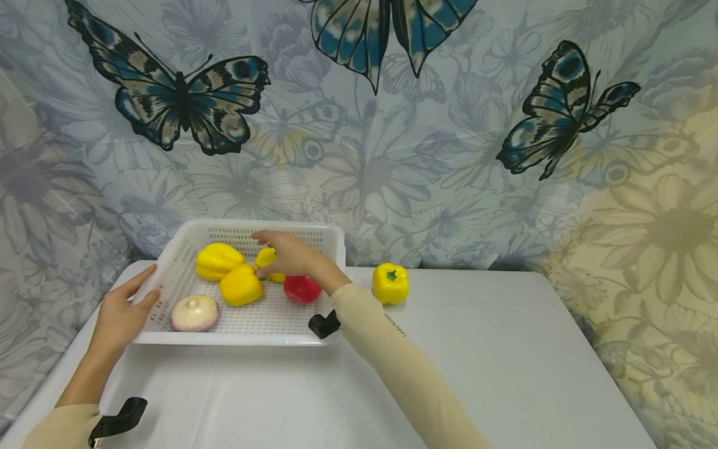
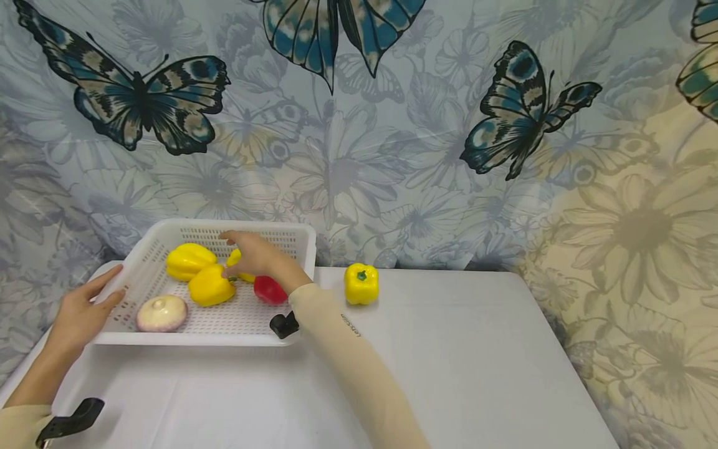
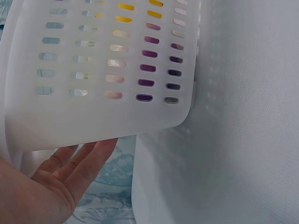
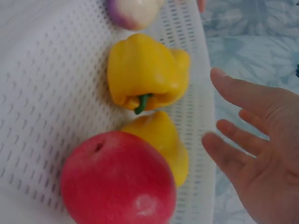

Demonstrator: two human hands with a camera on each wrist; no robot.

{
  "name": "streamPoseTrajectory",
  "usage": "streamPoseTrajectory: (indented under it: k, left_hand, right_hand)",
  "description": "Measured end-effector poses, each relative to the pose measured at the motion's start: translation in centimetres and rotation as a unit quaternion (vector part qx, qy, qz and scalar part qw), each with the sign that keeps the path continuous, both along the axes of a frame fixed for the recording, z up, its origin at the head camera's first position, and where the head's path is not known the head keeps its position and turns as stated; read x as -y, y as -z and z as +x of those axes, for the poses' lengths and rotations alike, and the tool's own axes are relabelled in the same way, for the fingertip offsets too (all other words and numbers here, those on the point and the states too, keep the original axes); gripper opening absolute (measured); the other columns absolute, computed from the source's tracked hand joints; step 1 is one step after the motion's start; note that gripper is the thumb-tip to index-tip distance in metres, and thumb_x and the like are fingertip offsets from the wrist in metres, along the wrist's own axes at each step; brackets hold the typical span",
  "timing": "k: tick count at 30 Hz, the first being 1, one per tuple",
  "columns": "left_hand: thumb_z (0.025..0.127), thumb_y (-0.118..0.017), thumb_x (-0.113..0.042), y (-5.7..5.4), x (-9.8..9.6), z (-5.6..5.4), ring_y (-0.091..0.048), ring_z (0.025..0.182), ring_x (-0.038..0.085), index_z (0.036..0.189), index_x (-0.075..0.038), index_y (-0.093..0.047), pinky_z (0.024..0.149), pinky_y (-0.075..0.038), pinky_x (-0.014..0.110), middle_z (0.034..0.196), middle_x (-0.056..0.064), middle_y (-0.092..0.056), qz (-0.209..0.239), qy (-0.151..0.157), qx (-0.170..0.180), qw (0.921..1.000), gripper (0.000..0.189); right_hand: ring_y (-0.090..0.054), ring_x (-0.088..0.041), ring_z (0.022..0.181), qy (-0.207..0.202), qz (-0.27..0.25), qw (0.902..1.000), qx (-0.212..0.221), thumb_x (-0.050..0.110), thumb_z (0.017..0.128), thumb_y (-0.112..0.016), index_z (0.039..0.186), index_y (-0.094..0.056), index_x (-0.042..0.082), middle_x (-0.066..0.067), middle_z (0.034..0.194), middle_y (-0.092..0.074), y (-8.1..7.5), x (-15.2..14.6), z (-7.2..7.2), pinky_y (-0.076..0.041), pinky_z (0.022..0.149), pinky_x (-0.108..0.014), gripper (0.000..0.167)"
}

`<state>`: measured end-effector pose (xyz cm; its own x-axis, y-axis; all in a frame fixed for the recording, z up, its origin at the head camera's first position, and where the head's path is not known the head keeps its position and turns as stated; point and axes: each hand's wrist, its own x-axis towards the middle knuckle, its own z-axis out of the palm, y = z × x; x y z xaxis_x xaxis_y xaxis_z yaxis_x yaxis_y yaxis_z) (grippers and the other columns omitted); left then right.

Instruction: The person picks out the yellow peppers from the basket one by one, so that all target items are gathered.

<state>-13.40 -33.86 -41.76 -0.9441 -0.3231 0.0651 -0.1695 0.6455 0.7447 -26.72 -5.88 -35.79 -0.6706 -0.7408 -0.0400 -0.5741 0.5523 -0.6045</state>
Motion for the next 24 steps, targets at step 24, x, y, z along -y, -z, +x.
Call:
streamPoseTrajectory:
  k: [24]
  left_hand:
    - [0.102,-0.047,-0.018,0.1,0.2,0.0,-0.052,0.115,0.055,0.153,-0.012,-0.031,0.065,-0.047,0.031,0.145,0.035,-0.037,0.0,-0.001,0.004,1.0,0.053]
  right_hand:
    - [-0.052,-0.013,0.12,0.006,0.121,0.9914,0.049,0.012,0.082,-0.079,0.146,-0.045,0.016,-0.001,0.14,-0.053,1.3,3.8,0.3,-0.04,0.1,-0.021,0.073]
